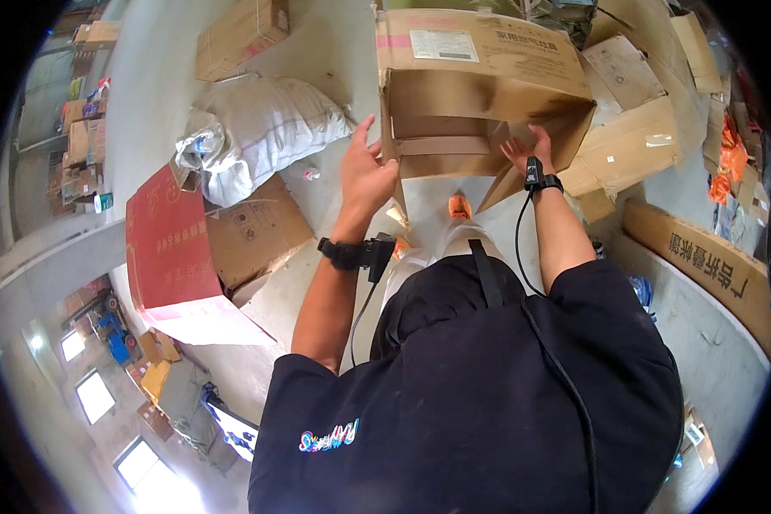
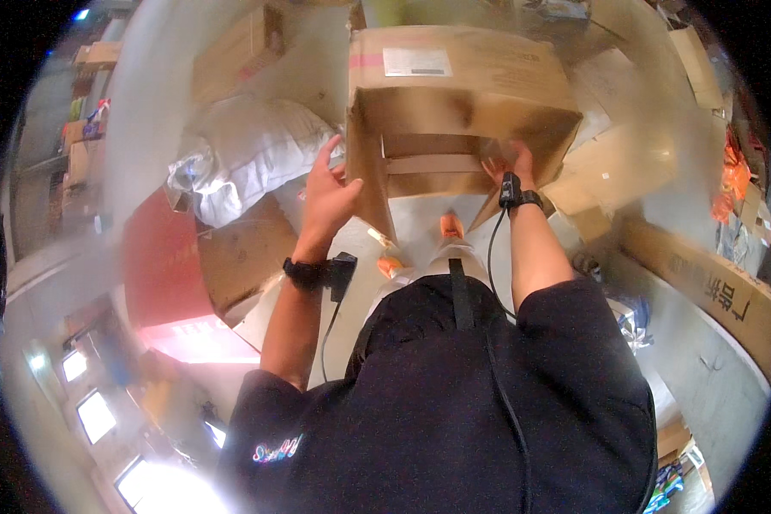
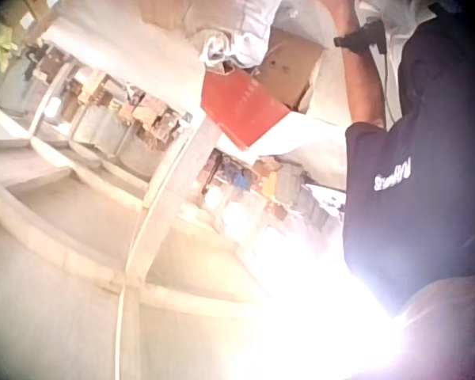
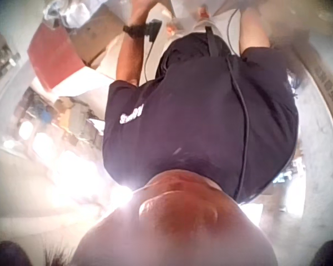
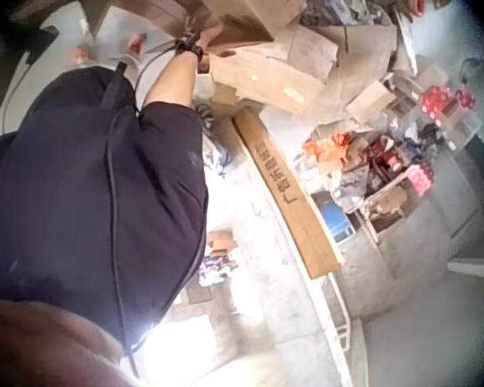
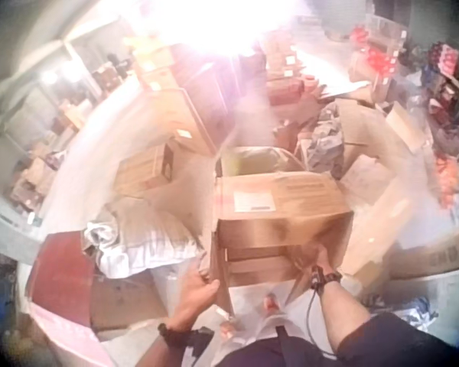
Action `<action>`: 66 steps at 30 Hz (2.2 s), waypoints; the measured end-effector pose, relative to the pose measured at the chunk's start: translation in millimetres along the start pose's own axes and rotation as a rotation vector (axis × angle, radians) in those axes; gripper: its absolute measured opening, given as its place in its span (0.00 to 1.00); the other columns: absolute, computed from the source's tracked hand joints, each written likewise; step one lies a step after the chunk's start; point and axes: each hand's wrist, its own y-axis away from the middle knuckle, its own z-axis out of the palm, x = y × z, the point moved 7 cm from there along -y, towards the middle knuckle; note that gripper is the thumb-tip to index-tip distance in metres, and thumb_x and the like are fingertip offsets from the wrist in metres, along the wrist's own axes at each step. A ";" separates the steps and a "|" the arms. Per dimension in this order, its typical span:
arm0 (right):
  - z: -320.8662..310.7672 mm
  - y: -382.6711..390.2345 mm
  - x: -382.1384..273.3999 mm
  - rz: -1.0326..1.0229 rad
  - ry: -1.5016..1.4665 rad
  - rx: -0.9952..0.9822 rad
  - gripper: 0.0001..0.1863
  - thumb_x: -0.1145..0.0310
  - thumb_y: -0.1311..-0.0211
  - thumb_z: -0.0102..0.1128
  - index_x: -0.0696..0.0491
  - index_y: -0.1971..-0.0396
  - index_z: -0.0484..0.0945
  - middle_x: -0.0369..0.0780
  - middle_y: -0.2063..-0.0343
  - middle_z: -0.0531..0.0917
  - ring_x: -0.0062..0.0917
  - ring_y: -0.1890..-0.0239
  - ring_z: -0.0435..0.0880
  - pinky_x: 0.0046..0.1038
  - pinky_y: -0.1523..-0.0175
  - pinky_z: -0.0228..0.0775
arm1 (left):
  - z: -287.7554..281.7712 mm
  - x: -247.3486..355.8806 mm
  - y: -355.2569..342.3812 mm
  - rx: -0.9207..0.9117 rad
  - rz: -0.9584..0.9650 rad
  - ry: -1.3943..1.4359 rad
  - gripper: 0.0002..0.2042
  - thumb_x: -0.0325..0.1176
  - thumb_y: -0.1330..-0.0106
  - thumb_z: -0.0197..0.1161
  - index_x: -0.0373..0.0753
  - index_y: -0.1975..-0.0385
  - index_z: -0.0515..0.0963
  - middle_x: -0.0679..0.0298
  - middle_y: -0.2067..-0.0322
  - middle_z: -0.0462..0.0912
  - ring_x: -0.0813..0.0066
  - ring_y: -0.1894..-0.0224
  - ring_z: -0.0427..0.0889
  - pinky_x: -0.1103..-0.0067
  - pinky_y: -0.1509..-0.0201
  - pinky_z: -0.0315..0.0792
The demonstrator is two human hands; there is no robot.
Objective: The person washes a blue cloth in a yellow bucket under an outdoor tap, wrings it out, and then walks into a storage room to pick up and flatten a cardboard box by hand.
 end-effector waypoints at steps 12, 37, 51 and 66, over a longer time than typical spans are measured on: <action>16.9 -77.3 64.1 0.111 -0.137 -0.163 0.51 0.48 0.55 0.72 0.45 0.30 0.60 0.47 0.33 0.67 0.45 0.33 0.68 0.60 0.23 0.50 | 13.7 9.3 26.7 -0.003 -0.070 0.111 0.35 0.19 0.40 0.56 0.34 0.28 0.62 0.49 0.45 0.87 0.70 0.48 0.88 0.78 0.46 0.78; -25.4 2.2 136.8 -0.073 -0.245 0.092 0.56 0.21 0.52 0.58 0.45 0.29 0.63 0.36 0.30 0.67 0.33 0.36 0.74 0.43 0.33 0.71 | -37.4 -36.7 56.3 0.153 -0.210 -0.003 0.31 0.15 0.36 0.58 0.22 0.29 0.65 0.49 0.36 0.78 0.67 0.36 0.79 0.73 0.31 0.71; 1.4 189.4 92.1 -0.324 0.207 0.290 0.51 0.21 0.38 0.53 0.46 0.28 0.63 0.37 0.33 0.72 0.29 0.35 0.73 0.43 0.28 0.66 | -34.8 -23.6 30.2 0.184 0.010 -0.407 0.32 0.22 0.40 0.56 0.35 0.30 0.71 0.49 0.57 0.89 0.74 0.66 0.86 0.77 0.56 0.78; 127.4 311.2 81.2 -1.058 0.899 -0.046 0.18 0.66 0.32 0.68 0.62 0.49 0.77 0.42 0.61 0.88 0.22 0.63 0.86 0.30 0.56 0.79 | -91.2 -98.7 65.0 0.233 -0.173 -0.172 0.22 0.35 0.25 0.53 0.28 0.36 0.75 0.61 0.60 0.89 0.77 0.59 0.86 0.79 0.54 0.78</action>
